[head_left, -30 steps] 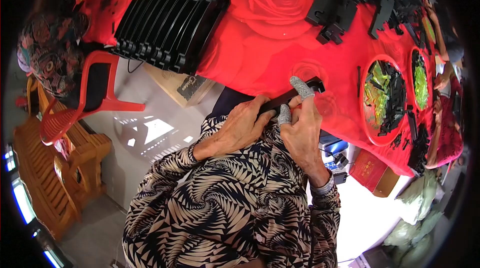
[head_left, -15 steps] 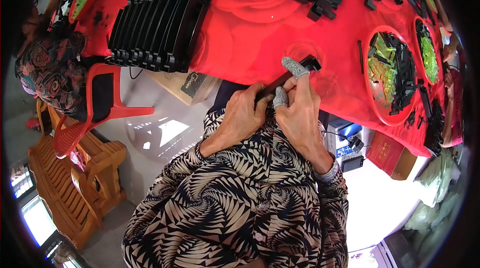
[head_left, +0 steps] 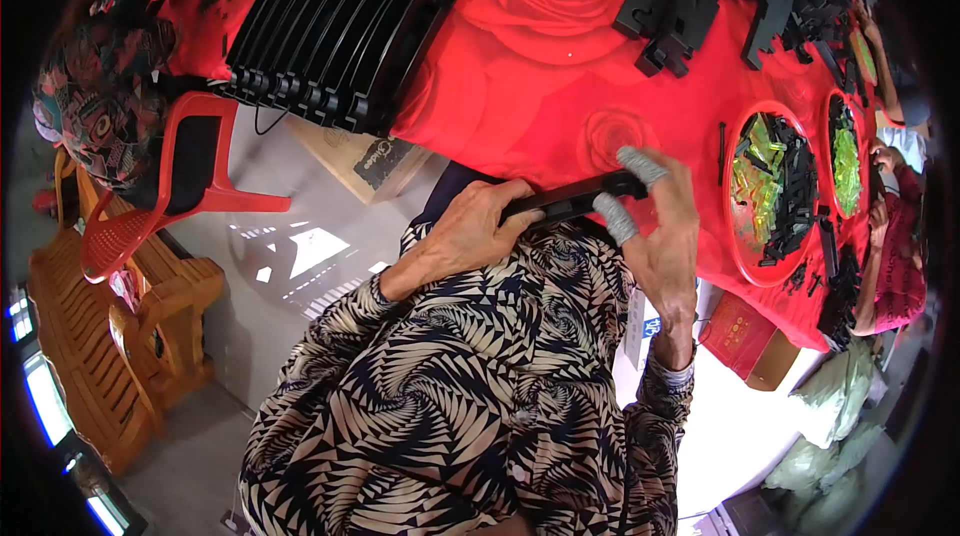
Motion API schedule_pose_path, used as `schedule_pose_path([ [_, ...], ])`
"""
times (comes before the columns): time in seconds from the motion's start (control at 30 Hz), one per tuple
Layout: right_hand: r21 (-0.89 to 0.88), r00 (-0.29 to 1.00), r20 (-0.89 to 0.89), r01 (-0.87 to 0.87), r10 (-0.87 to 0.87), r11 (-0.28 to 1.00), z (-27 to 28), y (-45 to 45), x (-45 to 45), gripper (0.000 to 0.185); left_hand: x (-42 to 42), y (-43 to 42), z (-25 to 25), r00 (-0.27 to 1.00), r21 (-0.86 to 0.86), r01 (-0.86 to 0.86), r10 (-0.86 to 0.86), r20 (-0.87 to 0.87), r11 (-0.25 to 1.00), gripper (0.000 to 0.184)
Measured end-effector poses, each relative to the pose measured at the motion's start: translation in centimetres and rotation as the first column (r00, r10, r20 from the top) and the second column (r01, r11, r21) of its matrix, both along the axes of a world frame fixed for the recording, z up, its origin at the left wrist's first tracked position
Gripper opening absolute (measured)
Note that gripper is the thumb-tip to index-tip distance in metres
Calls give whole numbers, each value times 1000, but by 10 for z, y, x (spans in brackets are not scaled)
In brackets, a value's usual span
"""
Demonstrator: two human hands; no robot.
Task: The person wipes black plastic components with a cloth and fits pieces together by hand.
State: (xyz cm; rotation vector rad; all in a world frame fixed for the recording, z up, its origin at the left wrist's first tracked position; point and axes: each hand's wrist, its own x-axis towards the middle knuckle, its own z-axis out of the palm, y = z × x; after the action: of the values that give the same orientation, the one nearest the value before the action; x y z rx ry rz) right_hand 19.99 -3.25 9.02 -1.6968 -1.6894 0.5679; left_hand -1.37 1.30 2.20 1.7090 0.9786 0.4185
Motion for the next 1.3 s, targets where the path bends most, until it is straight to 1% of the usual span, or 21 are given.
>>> schedule_pose_path([
  [0.03,-9,996,9,-90,90,996,-5,-1,3,42,-4,-1,0,1000,-5,-12,12,8,1000,21],
  [0.1,-102,977,104,-174,185,979,-6,-6,3,39,-13,-1,3,994,-25,83,-84,-64,996,22],
  [0.13,-109,975,107,-185,196,977,-5,-8,3,39,-17,2,3,979,13,167,-164,-120,986,22],
  [0.17,-170,969,99,-208,227,963,-5,-9,3,38,-21,3,4,981,9,157,-155,-114,988,22],
  [0.2,-230,963,89,-231,256,946,-4,-11,2,36,-23,3,5,974,1,202,-201,-108,979,24],
  [0.23,-237,960,92,-239,266,942,-3,-13,-1,36,-25,4,7,964,-6,247,-246,-103,969,26],
  [0.3,-337,968,-205,-211,146,918,-3,-18,-9,31,-27,7,12,960,-8,265,-264,-97,964,28],
  [0.33,-303,968,-109,-250,227,920,-12,-21,-4,30,-28,7,12,947,-12,302,-301,-115,953,29],
  [0.5,-378,955,-186,-287,231,880,-26,-39,-9,22,-31,7,25,907,-55,373,-377,-186,926,31],
  [0.57,-381,959,-103,-282,263,881,-36,-46,-9,20,-29,7,34,867,-167,396,-428,-256,903,31],
  [0.63,-371,955,-123,-297,270,880,-35,-47,-9,20,-31,4,30,876,-135,400,-422,-234,906,31],
  [0.73,-426,952,-137,-305,273,851,-34,-45,-8,21,-30,3,33,876,-83,420,-427,-225,904,31],
  [0.8,-514,938,-170,-347,303,785,-25,-39,-10,23,-28,1,34,863,-69,441,-444,-240,895,31],
  [0.83,-512,939,-173,-344,298,787,-25,-39,-13,23,-28,-2,33,864,-10,450,-438,-249,893,31],
  [0.87,-454,932,-118,-357,342,817,-25,-39,-15,23,-28,-3,33,864,51,459,-432,-258,887,30],
  [0.9,-395,923,-59,-371,380,841,-25,-40,-16,23,-27,-3,35,861,52,464,-436,-263,885,30],
  [0.97,-413,921,-43,-368,386,833,-28,-39,-15,23,-26,-2,38,841,-53,465,-459,-286,884,25],
  [1.0,-436,917,-27,-369,398,821,-29,-40,-14,24,-25,-3,39,838,-54,469,-464,-288,881,25],
  [1.13,-399,925,-41,-362,378,843,-40,-46,-14,23,-25,-7,37,858,1,446,-428,-286,895,29],
  [1.2,-333,925,-172,-377,338,864,-52,-50,-13,20,-25,-10,35,864,7,441,-422,-273,898,30],
  [1.3,-376,918,-141,-395,370,838,-51,-51,-10,17,-24,-16,32,870,43,426,-396,-292,904,30],
])
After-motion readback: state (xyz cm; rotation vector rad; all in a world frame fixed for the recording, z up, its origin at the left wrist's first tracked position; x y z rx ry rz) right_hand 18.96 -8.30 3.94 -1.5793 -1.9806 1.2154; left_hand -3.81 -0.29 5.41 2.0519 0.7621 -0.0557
